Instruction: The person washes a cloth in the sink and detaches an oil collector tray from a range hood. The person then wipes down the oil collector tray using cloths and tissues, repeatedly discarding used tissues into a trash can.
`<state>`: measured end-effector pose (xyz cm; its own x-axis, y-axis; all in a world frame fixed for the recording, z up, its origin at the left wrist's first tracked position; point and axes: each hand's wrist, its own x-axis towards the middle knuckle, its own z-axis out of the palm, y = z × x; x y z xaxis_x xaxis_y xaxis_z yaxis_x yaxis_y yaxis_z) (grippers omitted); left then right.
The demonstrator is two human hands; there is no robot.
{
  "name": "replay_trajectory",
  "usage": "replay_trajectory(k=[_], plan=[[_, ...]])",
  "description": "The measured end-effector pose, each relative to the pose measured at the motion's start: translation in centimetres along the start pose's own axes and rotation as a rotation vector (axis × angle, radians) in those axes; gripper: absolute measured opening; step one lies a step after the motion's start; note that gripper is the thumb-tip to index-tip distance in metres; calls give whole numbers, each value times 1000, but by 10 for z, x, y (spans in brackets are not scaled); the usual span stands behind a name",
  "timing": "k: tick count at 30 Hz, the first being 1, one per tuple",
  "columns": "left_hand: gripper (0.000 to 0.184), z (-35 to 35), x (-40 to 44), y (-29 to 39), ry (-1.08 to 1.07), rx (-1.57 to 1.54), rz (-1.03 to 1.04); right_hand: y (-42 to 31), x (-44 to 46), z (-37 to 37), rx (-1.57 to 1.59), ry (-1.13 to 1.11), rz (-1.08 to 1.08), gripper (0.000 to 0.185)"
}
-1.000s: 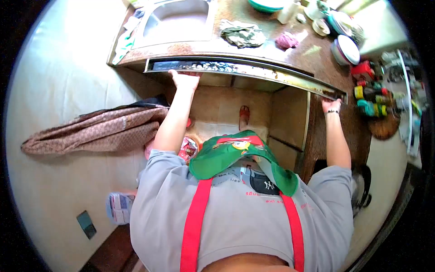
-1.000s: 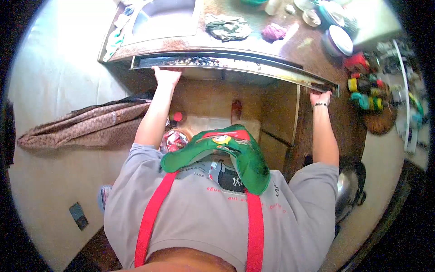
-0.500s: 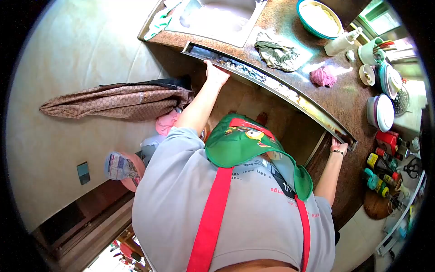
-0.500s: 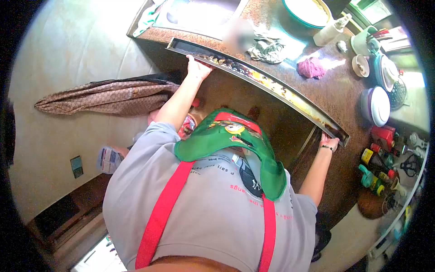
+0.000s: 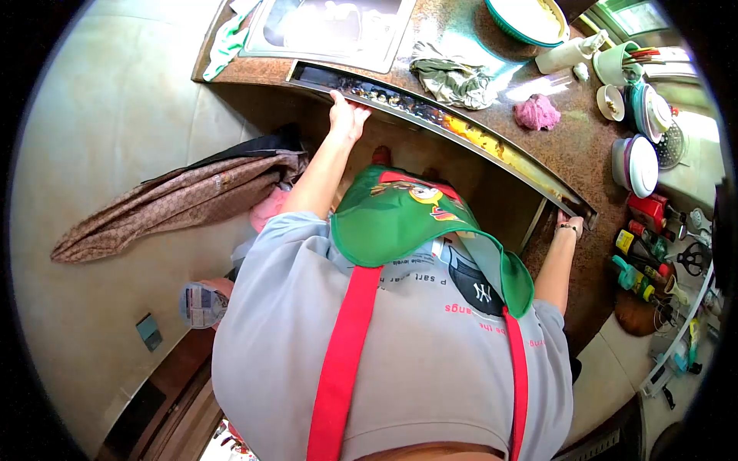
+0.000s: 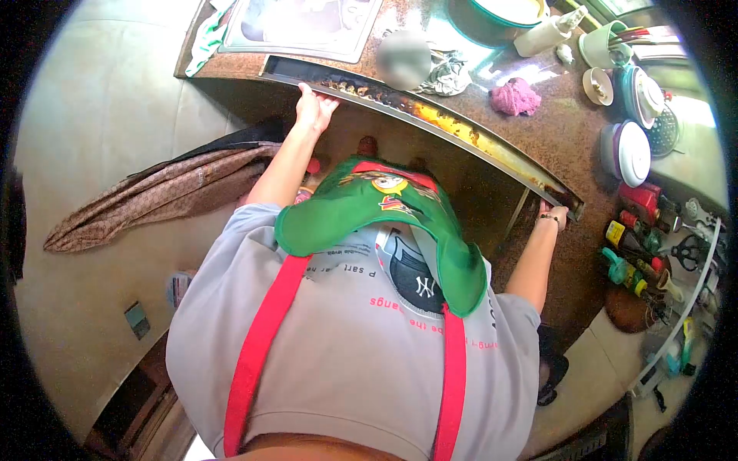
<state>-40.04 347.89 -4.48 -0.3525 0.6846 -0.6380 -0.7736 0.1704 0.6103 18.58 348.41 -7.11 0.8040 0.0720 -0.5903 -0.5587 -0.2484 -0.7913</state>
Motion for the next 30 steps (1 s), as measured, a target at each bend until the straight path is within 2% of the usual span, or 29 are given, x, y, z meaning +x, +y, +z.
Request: replay_trajectory(k=[4,6,7,8,10,11,12,14,16,17,18,20,21,23,25,26,27,28,29,30], plan=[[66,-4,15,4,35,136,-3,-2,-1,0,-62,49,-32,50],[63,2,16,12,141,251,-62,-7,-5,-4,-125,-82,-30,50],[62,6,14,13,151,279,-21,-11,-6,-4,-196,-75,-7,52],[59,0,20,14,106,296,-32,-18,-32,-8,-398,-45,-76,57],[58,11,9,28,108,390,-94,-42,-64,-10,-894,-184,-76,64],[58,1,18,27,51,449,-134,-46,-26,-14,-1085,-273,-100,66],[59,-5,19,28,5,541,-162,-52,-55,-8,-1372,-297,-449,61],[63,-16,31,21,22,616,-109,-60,-101,11,-1415,-584,-894,50],[64,-17,28,20,20,614,-101,-51,-165,47,-1252,-773,-1183,40],[65,-15,27,19,19,607,-89,-39,-200,66,-1158,-841,-1221,34],[65,-14,25,19,8,608,-89,-28,-237,86,-1252,-911,-1116,30],[69,-16,20,22,-67,631,-105,12,-277,123,-1105,-1216,-1277,24],[73,-13,16,27,-53,618,-179,37,-284,146,-1166,-1260,-1442,23],[75,-10,2,32,-11,670,-213,84,-292,180,-1019,-1305,-1512,27],[73,-20,-6,33,-26,707,-199,104,-287,208,-1281,-1295,-1639,21],[65,-28,-9,33,-40,743,-61,106,-289,218,-1401,-1276,-1693,20],[58,-31,-10,36,-52,775,79,94,-298,225,-1281,-1319,-1601,18],[58,-32,-8,40,-46,767,87,77,-306,233,-1166,-1358,-1507,17],[47,-31,-12,43,-68,778,241,63,-303,246,-844,-1540,-1446,16],[36,-28,-16,45,-91,787,395,28,-327,241,-987,-1563,-1195,21]])
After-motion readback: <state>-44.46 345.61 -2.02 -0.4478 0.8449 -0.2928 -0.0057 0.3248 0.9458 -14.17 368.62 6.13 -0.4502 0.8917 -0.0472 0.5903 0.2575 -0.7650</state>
